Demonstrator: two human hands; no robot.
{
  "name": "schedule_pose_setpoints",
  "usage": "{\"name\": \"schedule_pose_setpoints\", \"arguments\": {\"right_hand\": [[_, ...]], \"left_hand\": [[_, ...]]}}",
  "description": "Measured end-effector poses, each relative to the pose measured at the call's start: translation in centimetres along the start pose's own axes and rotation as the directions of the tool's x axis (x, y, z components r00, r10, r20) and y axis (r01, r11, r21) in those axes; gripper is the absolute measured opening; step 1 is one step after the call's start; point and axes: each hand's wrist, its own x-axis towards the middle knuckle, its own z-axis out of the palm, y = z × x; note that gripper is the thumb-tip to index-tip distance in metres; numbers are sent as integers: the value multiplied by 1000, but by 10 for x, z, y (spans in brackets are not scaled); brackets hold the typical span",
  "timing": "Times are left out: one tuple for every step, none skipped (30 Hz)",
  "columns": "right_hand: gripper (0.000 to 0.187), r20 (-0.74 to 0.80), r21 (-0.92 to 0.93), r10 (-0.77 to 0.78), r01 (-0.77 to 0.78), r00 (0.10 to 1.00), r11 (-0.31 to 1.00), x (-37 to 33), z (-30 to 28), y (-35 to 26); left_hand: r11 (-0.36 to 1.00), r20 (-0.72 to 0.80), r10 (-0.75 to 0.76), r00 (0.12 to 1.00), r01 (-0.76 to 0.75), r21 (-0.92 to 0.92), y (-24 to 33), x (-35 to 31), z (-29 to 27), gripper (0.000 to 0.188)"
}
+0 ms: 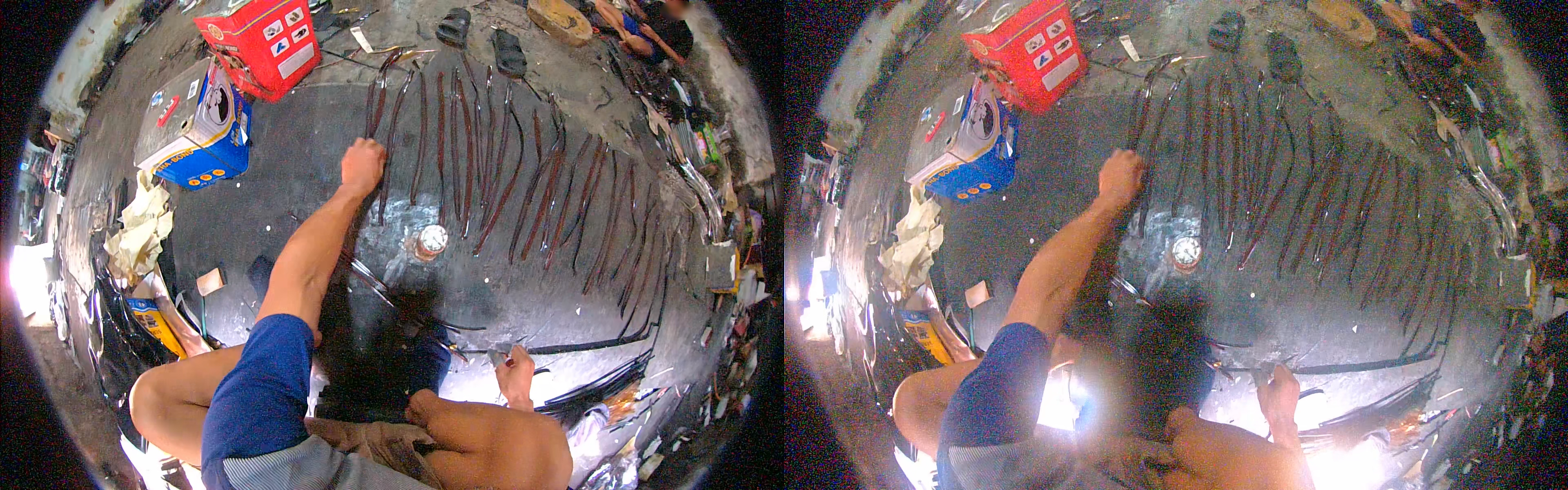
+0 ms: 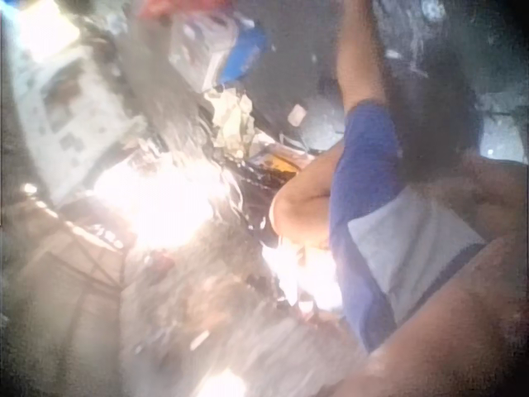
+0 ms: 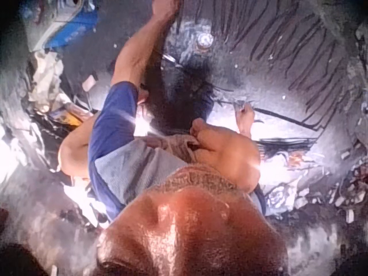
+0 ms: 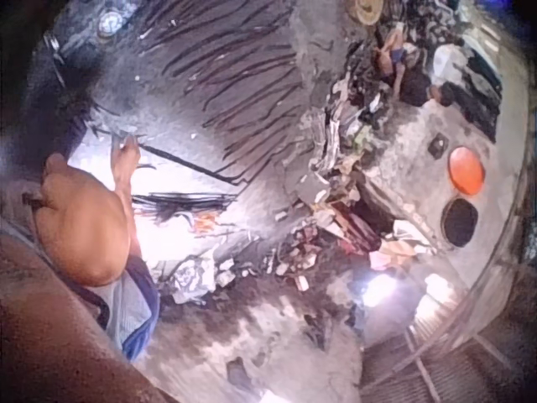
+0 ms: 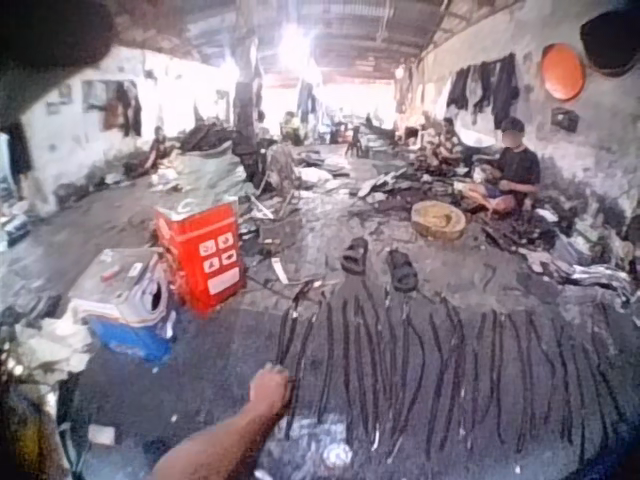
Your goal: The person sits on the floor and repeatedly applies a white substance from a small container onto long, thin, dark strips. They pick up each strip, apply the substance, and place it back on the floor in a row. The person also uses a small grey block to rub the strips.
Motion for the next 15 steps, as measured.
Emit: {"name": "schedule_pose_setpoints", "arguments": {"right_hand": [[26,-25,40,-5,6,1000,999,0,3,4],[25,-45,79,-7,10,999,997,-2,7,7],[25,-59,111,-7,14,998,994,-3,5,2],[15,-112,148,-85,101,990,984,-3,3,-4],[17,-122,176,-117,137,986,975,0,6,-5],[18,-158,206,-139,171,978,964,5,9,-5],[19,-194,231,-160,204,968,951,8,10,-6],[20,-209,186,-184,224,960,957,13,10,-7],[16,-266,184,-168,222,949,958,19,6,-11],[13,-302,194,-158,223,940,955,26,7,-19],[13,-339,203,-146,224,929,953,35,8,-28],[14,-372,216,-109,201,922,956,40,-13,-65],[25,-390,349,-142,289,910,892,46,-23,-95],[36,-442,423,-137,341,887,840,53,-39,-108],[40,-446,545,-156,405,881,734,58,-53,-125]], "left_hand": [[974,-176,-132,975,96,-203,1,18,-15,14],[899,-309,-290,906,147,-412,0,44,-37,15],[829,-404,-352,844,81,-553,-3,72,-71,17],[831,-463,-347,816,39,-555,-6,97,-106,19],[809,-557,-337,759,-69,-583,-7,110,-149,22],[847,-572,-291,767,-71,-527,4,125,-199,27],[843,-636,-213,742,-190,-503,9,142,-240,27],[830,-653,-215,726,-216,-514,19,151,-275,25],[876,-603,-225,765,-113,-469,29,157,-316,23],[634,-590,-212,779,-350,-690,38,157,-344,10],[612,-642,-116,758,-455,-647,37,155,-376,9],[580,-629,-196,752,-428,-693,74,127,-406,7],[553,-622,-229,749,-425,-716,97,90,-449,15],[509,-607,-174,776,-457,-730,112,74,-462,24],[496,-569,-138,810,-441,-748,127,56,-473,32]]}}
